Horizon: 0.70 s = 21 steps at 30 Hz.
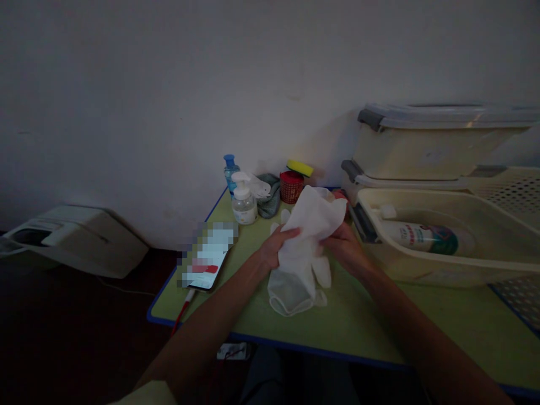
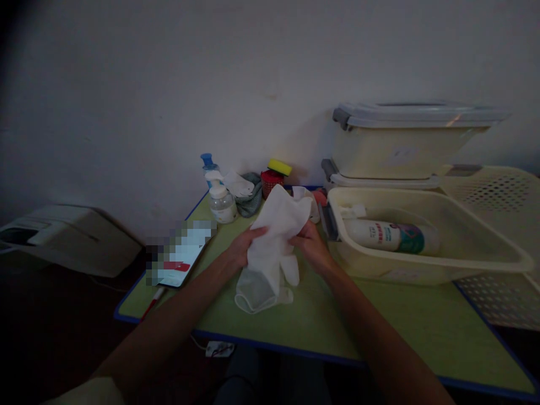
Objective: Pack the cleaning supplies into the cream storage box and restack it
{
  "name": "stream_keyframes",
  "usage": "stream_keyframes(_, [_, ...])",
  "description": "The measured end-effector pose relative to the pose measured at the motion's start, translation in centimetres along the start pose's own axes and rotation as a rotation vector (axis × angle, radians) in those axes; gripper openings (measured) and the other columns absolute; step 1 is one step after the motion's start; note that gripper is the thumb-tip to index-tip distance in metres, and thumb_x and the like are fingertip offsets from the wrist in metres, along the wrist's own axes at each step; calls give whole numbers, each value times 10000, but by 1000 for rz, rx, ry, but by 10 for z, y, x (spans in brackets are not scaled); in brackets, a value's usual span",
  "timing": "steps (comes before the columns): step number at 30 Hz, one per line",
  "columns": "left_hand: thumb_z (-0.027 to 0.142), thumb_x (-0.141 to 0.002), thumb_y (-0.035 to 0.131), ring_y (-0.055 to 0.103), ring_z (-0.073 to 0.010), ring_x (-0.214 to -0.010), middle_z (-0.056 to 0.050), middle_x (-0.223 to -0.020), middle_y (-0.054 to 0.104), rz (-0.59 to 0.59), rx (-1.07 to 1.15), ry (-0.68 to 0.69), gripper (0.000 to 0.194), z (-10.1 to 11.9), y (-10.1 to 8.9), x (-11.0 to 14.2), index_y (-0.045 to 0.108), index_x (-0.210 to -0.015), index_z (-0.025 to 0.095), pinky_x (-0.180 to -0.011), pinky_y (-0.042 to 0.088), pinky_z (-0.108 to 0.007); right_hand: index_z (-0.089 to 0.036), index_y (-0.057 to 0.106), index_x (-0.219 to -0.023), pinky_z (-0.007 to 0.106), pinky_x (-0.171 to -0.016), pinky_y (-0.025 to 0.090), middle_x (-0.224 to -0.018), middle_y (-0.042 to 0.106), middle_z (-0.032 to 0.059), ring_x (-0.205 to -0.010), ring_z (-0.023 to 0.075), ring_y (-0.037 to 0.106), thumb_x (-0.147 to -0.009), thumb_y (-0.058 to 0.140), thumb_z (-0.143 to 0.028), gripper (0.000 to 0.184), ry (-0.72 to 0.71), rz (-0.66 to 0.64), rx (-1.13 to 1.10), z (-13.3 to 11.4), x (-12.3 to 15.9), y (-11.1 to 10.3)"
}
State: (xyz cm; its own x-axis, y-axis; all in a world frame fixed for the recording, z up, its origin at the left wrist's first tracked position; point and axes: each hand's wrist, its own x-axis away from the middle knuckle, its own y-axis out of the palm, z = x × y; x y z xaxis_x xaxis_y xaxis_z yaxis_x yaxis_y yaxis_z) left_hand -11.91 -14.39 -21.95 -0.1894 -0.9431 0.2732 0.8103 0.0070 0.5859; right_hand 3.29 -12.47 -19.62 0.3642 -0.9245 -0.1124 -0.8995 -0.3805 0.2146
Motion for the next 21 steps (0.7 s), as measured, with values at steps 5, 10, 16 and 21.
stream_keyframes(5, [281, -649, 704, 596, -152, -492, -47, -650, 669, 59, 22, 2, 240, 1, 7, 1, 630, -814, 122, -563, 490, -292, -254, 580, -939, 396, -803, 459, -948, 674, 8, -908, 249, 601, -462, 611, -108, 500, 2, 39, -61, -5, -1, 0])
stream_keyframes(10, [330, -678, 683, 620, -176, -556, -69, -673, 678, 23, 43, -7, 270, 2, 9, 0, 639, -830, 112, -613, 495, -307, -238, 604, -903, 398, -769, 473, -907, 672, 37, -907, 258, 605, -554, 679, -276, 359, 20, 13, -96, -8, -1, 0])
stream_keyframes(16, [259, -536, 785, 587, -133, -520, -37, -655, 664, 76, -33, 93, 312, -2, 9, -2, 631, -770, 123, -573, 468, -261, -213, 609, -795, 376, -676, 482, -749, 667, 41, -757, 231, 614, -588, 722, -384, 291, 52, 96, -51, -2, -2, 0])
stream_keyframes(21, [298, -430, 814, 552, -113, -531, -8, -660, 637, 64, -84, 148, 424, -1, 11, -2, 615, -768, 137, -558, 433, -245, -200, 602, -711, 303, -588, 452, -681, 645, 3, -581, 147, 563, -530, 765, -357, 291, 58, 108, -37, -1, -1, 2])
